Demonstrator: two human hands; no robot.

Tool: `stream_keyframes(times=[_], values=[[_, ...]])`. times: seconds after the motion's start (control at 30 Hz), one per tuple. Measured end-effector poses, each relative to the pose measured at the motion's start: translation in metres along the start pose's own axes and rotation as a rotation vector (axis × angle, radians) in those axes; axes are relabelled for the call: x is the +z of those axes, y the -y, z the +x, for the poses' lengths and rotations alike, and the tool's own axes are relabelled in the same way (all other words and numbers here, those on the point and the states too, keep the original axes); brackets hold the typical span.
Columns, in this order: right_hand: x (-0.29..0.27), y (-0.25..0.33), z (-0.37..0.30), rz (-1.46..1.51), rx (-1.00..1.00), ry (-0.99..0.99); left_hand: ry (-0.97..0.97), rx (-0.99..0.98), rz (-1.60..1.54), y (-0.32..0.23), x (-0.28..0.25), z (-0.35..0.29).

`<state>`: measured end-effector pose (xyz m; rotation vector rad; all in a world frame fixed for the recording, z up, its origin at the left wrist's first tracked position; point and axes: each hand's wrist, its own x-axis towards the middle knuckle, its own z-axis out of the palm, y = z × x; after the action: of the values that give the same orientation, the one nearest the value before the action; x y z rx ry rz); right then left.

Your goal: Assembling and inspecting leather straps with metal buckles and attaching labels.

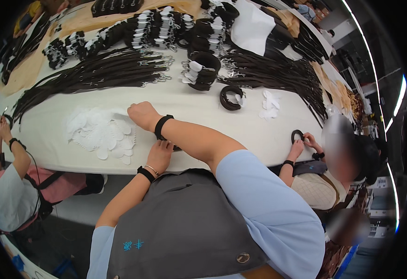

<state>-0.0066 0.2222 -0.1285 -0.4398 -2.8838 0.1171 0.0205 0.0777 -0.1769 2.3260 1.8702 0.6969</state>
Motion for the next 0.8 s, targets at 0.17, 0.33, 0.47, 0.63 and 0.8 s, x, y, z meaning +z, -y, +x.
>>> stream_keyframes(times=[0.17,0.33,0.47,0.63,0.8], values=[[-0.03,-0.015,-0.029,0.261,0.214,-0.142,0.072,-0.006,0.061,-0.001,0.001,0.001],[-0.047,-0.032,-0.069,0.61,0.485,-0.263,0.024,-0.004,-0.001,-0.006,-0.003,0.005],[-0.063,-0.047,-0.119,0.988,0.763,-0.307,0.026,-0.009,-0.027,-0.005,-0.004,0.006],[-0.066,-0.057,-0.218,1.267,0.928,-0.224,0.048,-0.093,-0.164,-0.001,-0.008,0.011],[-0.075,-0.052,-0.269,1.544,1.127,0.19,0.079,-0.277,-0.414,0.006,-0.028,0.036]])
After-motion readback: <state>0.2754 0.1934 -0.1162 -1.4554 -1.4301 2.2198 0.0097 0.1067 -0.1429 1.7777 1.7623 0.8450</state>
